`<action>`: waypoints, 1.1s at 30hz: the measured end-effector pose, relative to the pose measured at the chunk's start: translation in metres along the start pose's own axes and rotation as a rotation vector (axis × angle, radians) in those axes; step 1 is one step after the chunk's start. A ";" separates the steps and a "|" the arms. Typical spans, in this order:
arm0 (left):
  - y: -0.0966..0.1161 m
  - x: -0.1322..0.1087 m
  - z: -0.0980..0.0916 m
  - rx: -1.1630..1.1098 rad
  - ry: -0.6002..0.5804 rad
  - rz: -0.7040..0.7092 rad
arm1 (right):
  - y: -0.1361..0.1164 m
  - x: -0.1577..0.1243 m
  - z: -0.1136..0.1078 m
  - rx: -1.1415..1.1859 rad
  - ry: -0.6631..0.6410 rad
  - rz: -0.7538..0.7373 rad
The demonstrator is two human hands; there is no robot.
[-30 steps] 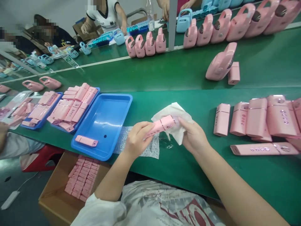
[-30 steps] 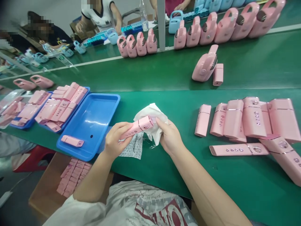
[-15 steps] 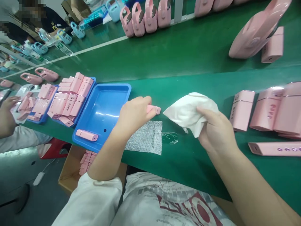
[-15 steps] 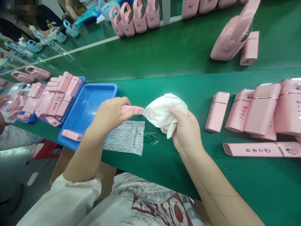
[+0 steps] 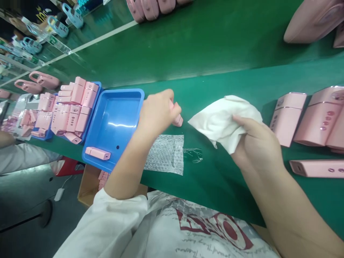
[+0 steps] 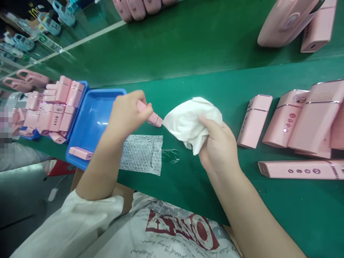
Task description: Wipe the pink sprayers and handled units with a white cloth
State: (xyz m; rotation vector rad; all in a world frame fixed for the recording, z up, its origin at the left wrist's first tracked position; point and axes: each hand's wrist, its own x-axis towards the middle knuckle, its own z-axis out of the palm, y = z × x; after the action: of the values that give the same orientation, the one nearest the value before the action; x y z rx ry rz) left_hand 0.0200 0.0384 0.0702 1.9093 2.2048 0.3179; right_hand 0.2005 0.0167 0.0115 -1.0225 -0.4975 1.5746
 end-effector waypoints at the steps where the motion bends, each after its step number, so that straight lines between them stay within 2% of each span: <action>1: 0.001 -0.010 0.001 0.043 0.031 0.009 | 0.001 0.000 0.001 0.009 0.008 0.003; 5: -0.007 -0.049 0.005 0.146 0.122 0.095 | 0.004 0.002 0.002 0.043 0.046 -0.001; 8: -0.026 -0.071 0.001 0.045 0.102 0.069 | 0.004 0.004 0.003 0.066 0.039 -0.019; 11: -0.049 -0.088 -0.003 -0.256 0.073 -0.068 | 0.002 0.005 0.005 0.093 0.046 -0.023; 15: -0.062 -0.105 0.003 -0.922 0.119 -0.255 | 0.001 0.005 0.006 0.135 0.064 0.018; 18: -0.054 -0.113 0.010 -1.284 0.052 -0.293 | 0.002 0.005 0.007 0.127 0.043 0.045; 25: -0.029 -0.109 0.021 -1.737 -0.159 -0.373 | 0.003 0.000 0.010 0.101 -0.011 0.119; 30: -0.019 -0.095 0.040 -1.876 -0.402 -0.412 | 0.001 -0.008 0.014 0.081 -0.109 0.152; 33: -0.017 -0.093 0.049 -1.921 -0.466 -0.411 | 0.002 -0.011 0.013 0.067 -0.174 0.142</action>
State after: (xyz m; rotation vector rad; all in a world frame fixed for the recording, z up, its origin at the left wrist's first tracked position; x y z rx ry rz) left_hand 0.0315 -0.0543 0.0194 0.3364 0.8825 1.1296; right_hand 0.1885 0.0086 0.0213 -0.8903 -0.4954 1.8054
